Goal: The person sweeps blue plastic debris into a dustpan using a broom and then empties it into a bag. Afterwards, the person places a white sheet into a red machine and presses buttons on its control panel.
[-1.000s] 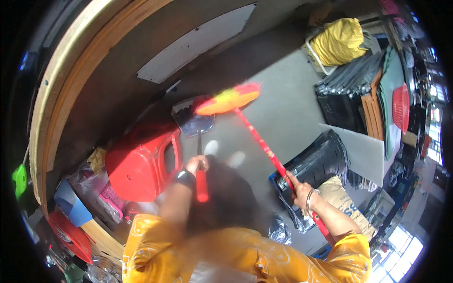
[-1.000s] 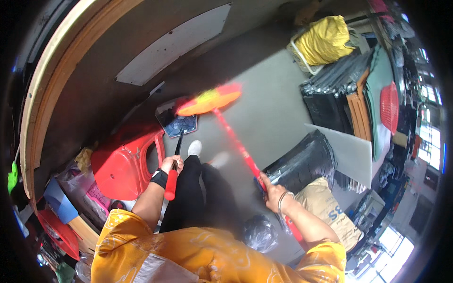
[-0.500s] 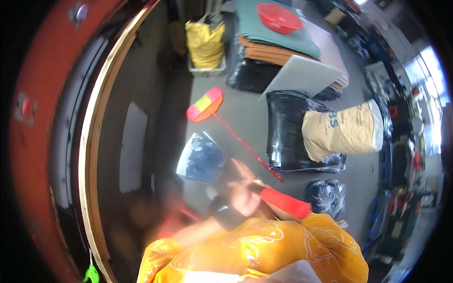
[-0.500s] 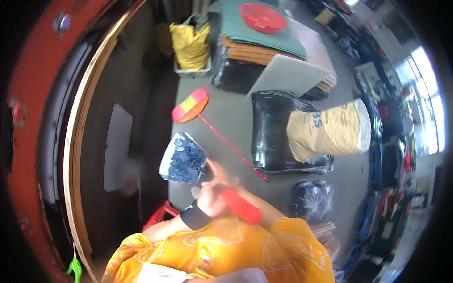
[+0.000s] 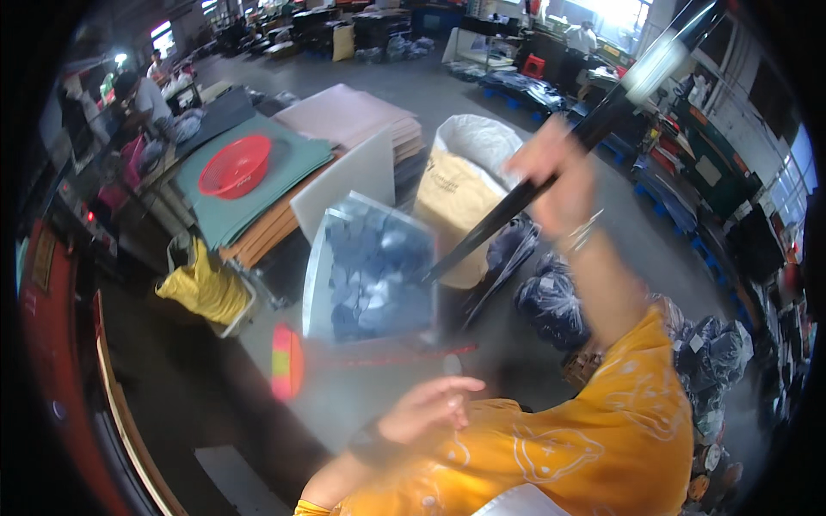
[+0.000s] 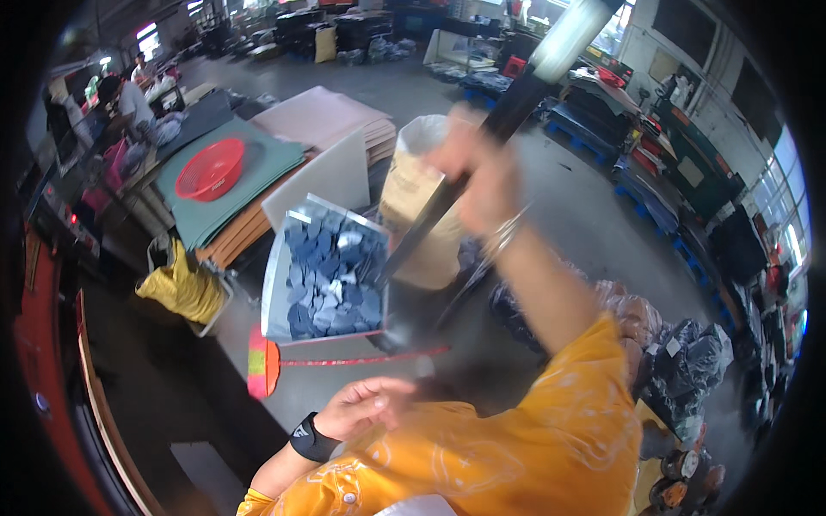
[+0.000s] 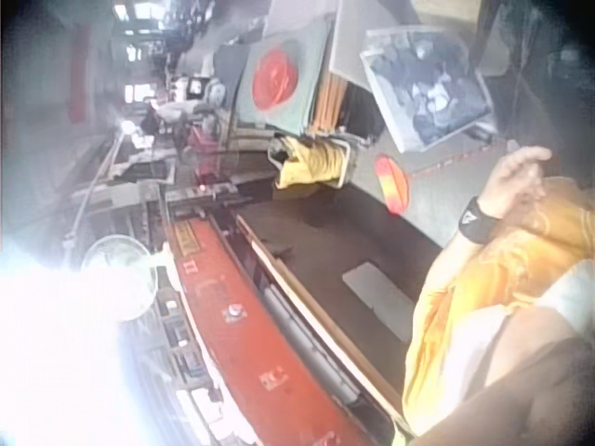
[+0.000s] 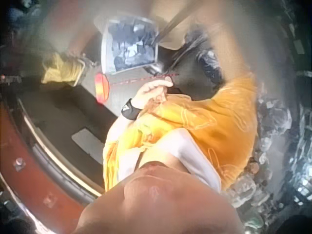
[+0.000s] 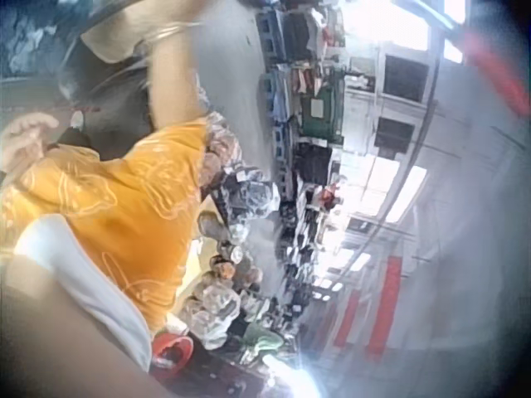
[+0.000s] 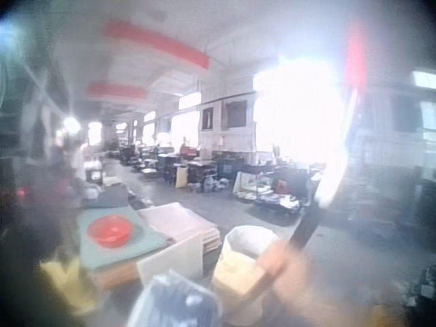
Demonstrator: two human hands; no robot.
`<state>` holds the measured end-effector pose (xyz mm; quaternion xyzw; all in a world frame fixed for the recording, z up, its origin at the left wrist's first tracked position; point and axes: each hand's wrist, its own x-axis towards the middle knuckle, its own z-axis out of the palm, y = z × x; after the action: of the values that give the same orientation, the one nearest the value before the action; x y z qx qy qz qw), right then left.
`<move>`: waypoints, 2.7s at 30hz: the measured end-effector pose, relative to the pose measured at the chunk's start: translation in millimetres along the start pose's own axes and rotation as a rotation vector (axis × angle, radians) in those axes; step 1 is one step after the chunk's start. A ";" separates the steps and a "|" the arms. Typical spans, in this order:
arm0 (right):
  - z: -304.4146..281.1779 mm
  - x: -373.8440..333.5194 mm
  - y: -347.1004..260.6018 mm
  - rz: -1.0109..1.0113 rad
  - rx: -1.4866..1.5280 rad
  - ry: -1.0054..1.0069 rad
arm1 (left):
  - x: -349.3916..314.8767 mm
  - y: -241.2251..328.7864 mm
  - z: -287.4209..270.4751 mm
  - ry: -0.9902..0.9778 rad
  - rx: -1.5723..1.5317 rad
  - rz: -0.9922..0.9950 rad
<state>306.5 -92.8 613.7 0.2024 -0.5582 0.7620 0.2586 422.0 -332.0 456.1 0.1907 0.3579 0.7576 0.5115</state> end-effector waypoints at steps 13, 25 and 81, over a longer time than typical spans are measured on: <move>-134.4 306.5 -126.8 -0.277 -0.478 -0.070 | 202.3 11.6 -152.4 0.629 -0.153 0.078; -63.1 324.1 118.2 0.109 -1.340 -0.670 | 79.3 -133.5 -250.7 0.906 -0.657 0.549; 114.9 -296.9 796.3 1.284 -1.137 -1.628 | -483.4 60.5 -815.2 2.302 -0.034 0.636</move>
<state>47.9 -446.0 -123.7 0.1667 -0.8170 0.0410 -0.5506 44.7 -1069.0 -9.1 -0.5272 0.5326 0.5808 -0.3179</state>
